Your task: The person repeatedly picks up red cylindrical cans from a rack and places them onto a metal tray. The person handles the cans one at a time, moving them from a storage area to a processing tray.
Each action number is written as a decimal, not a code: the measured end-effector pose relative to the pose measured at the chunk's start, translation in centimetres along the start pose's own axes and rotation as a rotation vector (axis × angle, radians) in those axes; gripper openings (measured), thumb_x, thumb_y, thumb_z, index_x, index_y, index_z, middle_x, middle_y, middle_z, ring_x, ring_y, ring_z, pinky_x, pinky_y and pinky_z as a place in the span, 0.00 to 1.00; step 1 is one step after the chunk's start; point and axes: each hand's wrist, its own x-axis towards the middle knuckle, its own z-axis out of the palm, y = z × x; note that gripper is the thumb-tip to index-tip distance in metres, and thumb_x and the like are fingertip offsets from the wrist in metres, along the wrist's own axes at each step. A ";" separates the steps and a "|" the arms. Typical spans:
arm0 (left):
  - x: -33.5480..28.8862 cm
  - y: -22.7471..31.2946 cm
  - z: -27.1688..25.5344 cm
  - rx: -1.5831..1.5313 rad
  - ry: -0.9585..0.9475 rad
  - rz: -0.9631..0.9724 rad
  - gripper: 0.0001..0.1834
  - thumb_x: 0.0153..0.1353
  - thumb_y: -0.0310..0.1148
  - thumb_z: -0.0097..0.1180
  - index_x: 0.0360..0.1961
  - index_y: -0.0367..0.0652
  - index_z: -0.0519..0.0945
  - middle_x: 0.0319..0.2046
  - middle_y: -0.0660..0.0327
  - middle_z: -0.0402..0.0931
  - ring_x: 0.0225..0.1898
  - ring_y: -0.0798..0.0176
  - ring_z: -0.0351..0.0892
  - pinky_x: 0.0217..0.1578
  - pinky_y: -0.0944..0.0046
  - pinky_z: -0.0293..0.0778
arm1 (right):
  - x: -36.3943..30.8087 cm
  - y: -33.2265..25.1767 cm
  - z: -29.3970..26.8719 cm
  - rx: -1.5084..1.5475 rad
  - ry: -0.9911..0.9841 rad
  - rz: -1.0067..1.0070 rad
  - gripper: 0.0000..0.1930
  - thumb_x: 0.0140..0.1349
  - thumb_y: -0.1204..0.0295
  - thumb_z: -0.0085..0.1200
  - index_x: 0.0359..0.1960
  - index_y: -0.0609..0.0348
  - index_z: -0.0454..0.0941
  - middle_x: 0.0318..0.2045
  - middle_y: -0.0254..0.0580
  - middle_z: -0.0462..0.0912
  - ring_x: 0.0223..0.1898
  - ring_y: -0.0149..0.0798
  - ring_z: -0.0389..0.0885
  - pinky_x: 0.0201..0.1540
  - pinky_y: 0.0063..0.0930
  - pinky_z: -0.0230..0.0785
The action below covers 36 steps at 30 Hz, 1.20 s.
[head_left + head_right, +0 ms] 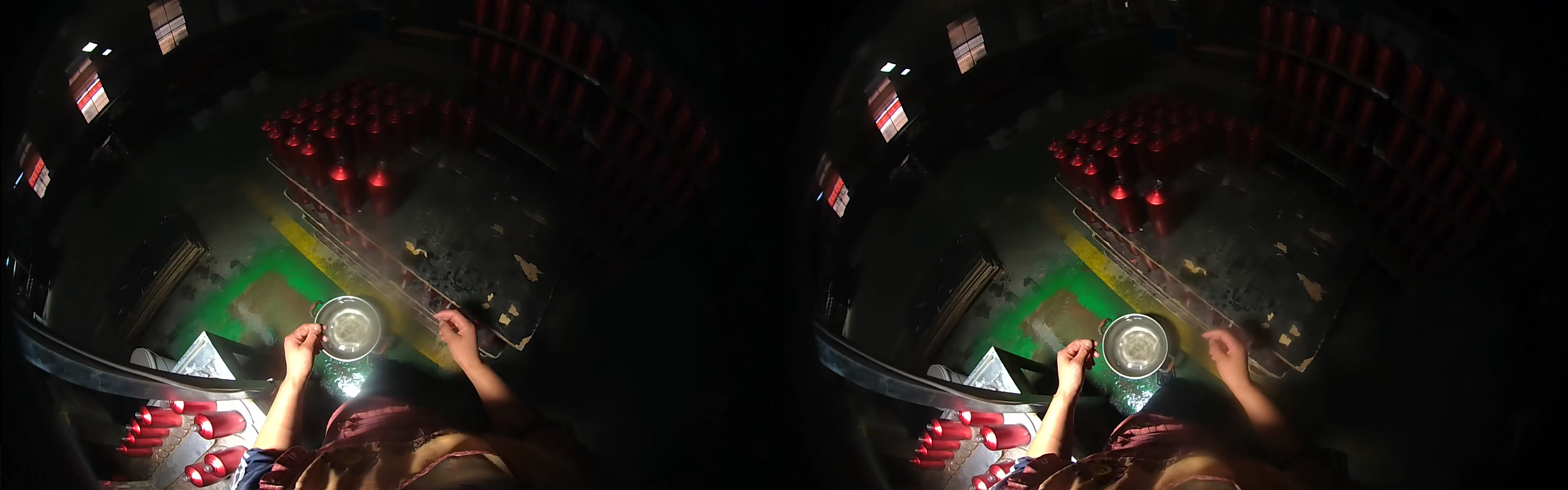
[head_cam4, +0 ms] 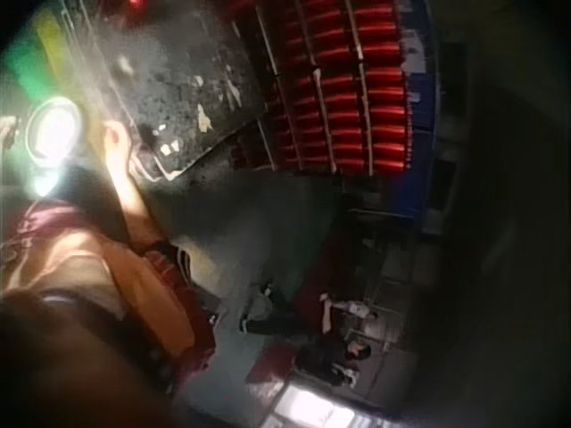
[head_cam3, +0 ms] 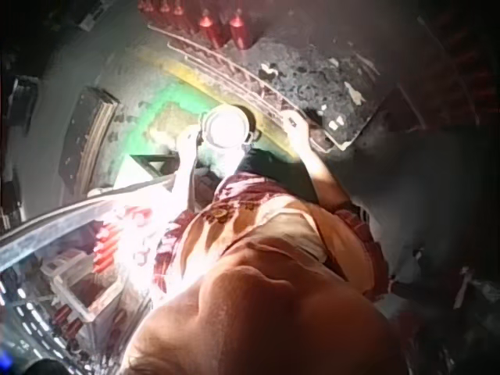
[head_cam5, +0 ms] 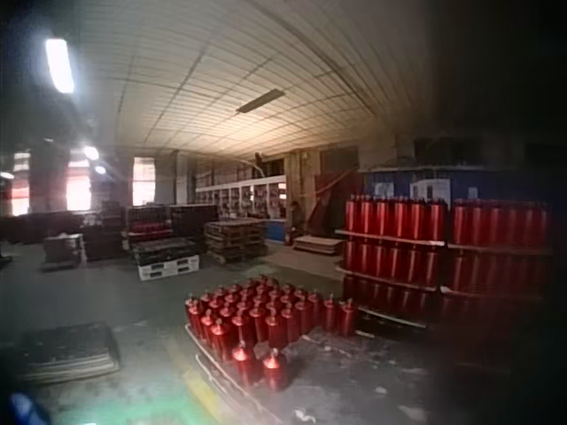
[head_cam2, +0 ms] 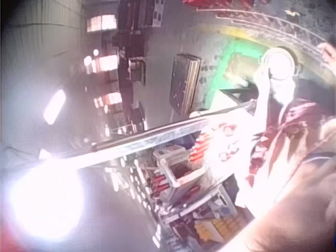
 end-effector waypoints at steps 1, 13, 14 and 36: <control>3.7 0.7 -0.4 0.049 0.026 -0.012 0.13 0.70 0.36 0.55 0.38 0.37 0.84 0.24 0.68 0.79 0.20 0.79 0.65 0.21 0.75 0.60 | 2.6 0.3 -0.1 -0.015 0.009 0.004 0.09 0.66 0.80 0.50 0.43 0.57 0.81 0.29 0.28 0.79 0.27 0.21 0.72 0.30 0.16 0.66; 39.4 11.9 -4.2 0.587 0.183 0.415 0.23 0.58 0.31 0.63 0.56 0.50 0.80 0.54 0.53 0.77 0.50 0.54 0.79 0.52 0.60 0.74 | 27.5 -4.9 0.0 -0.373 -0.001 -0.252 0.16 0.60 0.83 0.55 0.49 0.55 0.81 0.40 0.35 0.76 0.38 0.30 0.76 0.41 0.24 0.70; 42.1 12.7 -4.0 0.657 0.204 0.457 0.24 0.58 0.32 0.63 0.57 0.51 0.80 0.56 0.54 0.75 0.53 0.53 0.77 0.54 0.59 0.73 | 30.6 -5.8 0.8 -0.409 -0.053 -0.257 0.18 0.60 0.82 0.57 0.52 0.53 0.81 0.43 0.38 0.78 0.44 0.34 0.76 0.46 0.26 0.70; 62.8 12.2 4.8 1.191 0.234 0.577 0.31 0.50 0.37 0.71 0.58 0.64 0.79 0.67 0.47 0.58 0.64 0.39 0.59 0.62 0.47 0.65 | 71.5 -5.6 18.2 -0.805 -0.238 -0.568 0.28 0.56 0.66 0.64 0.61 0.30 0.76 0.72 0.56 0.53 0.72 0.63 0.49 0.70 0.48 0.54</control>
